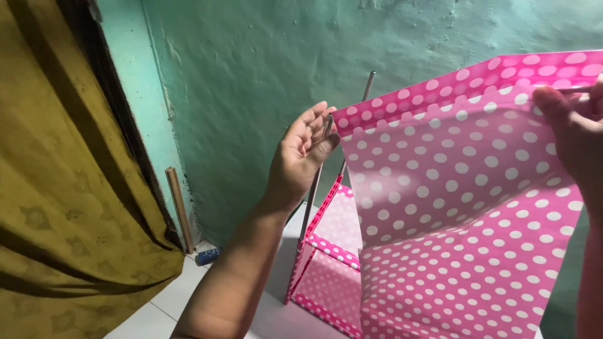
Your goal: The person assembles a pink polka-dotted storage cabinet by inserting metal poles into a fabric frame, attaching vertical supports, and securing the structure with plastic connectors. The person handles fabric panels, metal poles, and pink plastic clips to build the cabinet on a white table.
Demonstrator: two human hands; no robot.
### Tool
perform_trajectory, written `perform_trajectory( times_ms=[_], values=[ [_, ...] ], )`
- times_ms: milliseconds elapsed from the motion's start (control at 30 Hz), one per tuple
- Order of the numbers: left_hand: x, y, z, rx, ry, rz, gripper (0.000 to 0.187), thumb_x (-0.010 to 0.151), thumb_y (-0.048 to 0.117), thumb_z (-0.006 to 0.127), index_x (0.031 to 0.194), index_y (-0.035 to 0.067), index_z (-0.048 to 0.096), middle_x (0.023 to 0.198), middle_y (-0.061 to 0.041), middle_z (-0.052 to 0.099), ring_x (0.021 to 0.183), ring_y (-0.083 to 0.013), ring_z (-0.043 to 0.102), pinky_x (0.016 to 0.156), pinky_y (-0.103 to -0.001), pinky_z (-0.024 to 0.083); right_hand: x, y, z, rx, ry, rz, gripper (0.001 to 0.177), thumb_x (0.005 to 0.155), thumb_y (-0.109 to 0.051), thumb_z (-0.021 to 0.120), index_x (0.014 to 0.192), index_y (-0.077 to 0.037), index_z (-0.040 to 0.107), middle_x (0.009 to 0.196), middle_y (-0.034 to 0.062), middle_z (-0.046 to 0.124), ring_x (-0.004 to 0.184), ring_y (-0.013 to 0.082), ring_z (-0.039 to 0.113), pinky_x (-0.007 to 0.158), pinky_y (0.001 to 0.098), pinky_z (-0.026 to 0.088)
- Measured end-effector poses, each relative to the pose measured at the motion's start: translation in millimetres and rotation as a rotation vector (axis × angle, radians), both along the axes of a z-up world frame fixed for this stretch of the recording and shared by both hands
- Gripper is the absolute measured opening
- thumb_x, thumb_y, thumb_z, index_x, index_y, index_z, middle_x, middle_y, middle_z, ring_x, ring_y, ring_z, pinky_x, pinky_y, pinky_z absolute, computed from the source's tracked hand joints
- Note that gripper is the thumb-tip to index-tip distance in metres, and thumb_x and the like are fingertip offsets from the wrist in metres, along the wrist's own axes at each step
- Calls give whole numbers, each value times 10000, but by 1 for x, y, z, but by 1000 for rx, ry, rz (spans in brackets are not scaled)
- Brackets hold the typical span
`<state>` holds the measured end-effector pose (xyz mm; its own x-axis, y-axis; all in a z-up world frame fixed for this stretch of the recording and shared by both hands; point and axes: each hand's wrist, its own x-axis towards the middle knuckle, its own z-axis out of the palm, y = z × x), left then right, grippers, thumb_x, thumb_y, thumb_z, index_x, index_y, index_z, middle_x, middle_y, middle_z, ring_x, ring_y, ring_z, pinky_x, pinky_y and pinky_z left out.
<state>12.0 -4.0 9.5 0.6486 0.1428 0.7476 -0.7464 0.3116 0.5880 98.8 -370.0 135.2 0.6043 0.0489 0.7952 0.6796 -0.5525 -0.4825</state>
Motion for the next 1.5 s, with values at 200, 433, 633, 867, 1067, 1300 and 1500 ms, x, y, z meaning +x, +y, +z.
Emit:
perform_trajectory(
  times_ms=[200, 433, 633, 867, 1067, 1300, 1500],
  values=[
    [11, -5, 6, -85, 28, 24, 482, 1036, 66, 641, 1475, -61, 489, 1277, -111, 676, 1178, -127, 640, 1083, -280, 503, -27, 20, 4, 38, 25, 75, 234, 1050, -256, 742, 1035, -34, 669, 864, 42, 689, 712, 85, 656, 613, 236, 527],
    [15, -8, 7, -137, 27, -1, 411, 1026, 38, 641, 1417, -60, 557, 1201, -76, 703, 1115, -111, 661, 1045, -268, 527, -52, 32, 13, 54, 111, 36, 236, 1000, -274, 751, 1029, -51, 678, 846, 10, 684, 682, 55, 621, 591, 212, 499],
    [9, -8, 6, -126, 32, 19, 371, 1031, 30, 634, 1390, -53, 588, 1212, -79, 700, 1129, -113, 660, 1053, -270, 522, -56, 37, 15, 13, 134, -50, 296, 987, -303, 770, 1057, -27, 689, 830, 28, 685, 671, 75, 632, 568, 236, 503],
    [8, -9, 8, -128, 19, 17, 368, 1028, 20, 625, 1389, -43, 593, 1212, -75, 706, 1126, -113, 664, 1057, -269, 525, -33, 28, 12, 35, 193, -2, 293, 970, -308, 763, 1040, -35, 685, 835, 9, 693, 667, 56, 632, 568, 225, 505],
    [5, -7, 16, -48, 38, 134, 333, 1040, 60, 658, 1361, -25, 640, 1146, -59, 696, 1043, -82, 654, 991, -254, 552, 26, -15, 10, -145, 17, 49, 301, 1125, -265, 714, 1071, 17, 624, 763, 107, 651, 591, 124, 589, 491, 269, 460],
    [7, -6, 18, -135, 73, 156, 271, 1030, 131, 679, 1250, -27, 705, 1048, -42, 739, 930, -61, 667, 856, -213, 549, 89, -13, 62, -204, -25, -25, 366, 1181, -282, 473, 1002, -10, 639, 813, 70, 648, 626, 145, 617, 541, 256, 490],
    [9, -3, -12, -233, 102, 60, 250, 1032, 131, 671, 1215, -37, 699, 1049, -44, 740, 954, -70, 673, 864, -205, 527, 45, 41, 77, -330, -205, 138, 309, 1200, -252, 523, 1046, 8, 588, 944, 93, 657, 747, 154, 656, 619, 267, 519]
  ],
)
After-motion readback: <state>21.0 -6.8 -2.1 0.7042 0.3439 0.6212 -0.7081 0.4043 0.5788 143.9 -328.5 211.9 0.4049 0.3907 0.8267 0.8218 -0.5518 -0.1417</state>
